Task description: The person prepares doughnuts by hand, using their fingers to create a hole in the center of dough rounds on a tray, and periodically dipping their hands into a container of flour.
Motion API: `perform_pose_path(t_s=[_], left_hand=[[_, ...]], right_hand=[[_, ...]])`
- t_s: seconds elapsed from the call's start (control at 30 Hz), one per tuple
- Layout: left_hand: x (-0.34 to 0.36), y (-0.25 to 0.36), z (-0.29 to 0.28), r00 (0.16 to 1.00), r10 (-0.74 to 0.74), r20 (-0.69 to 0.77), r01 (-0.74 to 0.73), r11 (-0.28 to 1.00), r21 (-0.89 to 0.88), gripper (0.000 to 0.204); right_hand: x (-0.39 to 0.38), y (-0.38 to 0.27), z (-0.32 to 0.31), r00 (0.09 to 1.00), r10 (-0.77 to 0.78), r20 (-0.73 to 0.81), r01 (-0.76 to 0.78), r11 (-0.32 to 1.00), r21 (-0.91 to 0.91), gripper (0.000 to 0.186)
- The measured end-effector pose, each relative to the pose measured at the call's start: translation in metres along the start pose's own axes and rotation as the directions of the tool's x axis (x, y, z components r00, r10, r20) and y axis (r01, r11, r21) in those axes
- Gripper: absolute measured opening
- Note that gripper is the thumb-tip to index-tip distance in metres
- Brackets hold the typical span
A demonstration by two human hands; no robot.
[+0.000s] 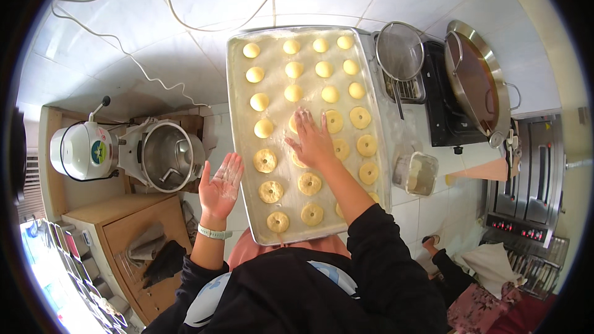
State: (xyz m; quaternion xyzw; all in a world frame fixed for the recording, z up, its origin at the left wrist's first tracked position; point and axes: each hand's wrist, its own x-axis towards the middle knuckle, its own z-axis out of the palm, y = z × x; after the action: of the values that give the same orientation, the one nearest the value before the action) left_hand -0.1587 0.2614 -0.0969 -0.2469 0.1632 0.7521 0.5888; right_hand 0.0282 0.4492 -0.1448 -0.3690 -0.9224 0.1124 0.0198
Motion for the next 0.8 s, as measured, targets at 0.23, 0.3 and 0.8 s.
perform_pose_path(t_s=[0.23,0.3,0.8], left_hand=[[-0.002,0.003,-0.005,1.000,-0.011,-0.011,0.011,1.000,0.024,0.053],[-0.003,0.002,-0.005,0.999,-0.001,-0.050,0.004,0.998,0.059,0.049],[-0.005,-0.001,-0.011,0.996,0.002,-0.085,0.006,0.996,0.090,0.045]], right_hand=[[-0.005,0.003,0.006,0.992,-0.057,-0.109,0.058,0.998,0.006,0.057],[-0.003,0.012,0.001,0.979,-0.009,-0.203,0.030,0.995,0.100,0.050],[0.002,0.011,-0.031,0.997,-0.011,-0.079,0.005,0.997,-0.071,0.024]])
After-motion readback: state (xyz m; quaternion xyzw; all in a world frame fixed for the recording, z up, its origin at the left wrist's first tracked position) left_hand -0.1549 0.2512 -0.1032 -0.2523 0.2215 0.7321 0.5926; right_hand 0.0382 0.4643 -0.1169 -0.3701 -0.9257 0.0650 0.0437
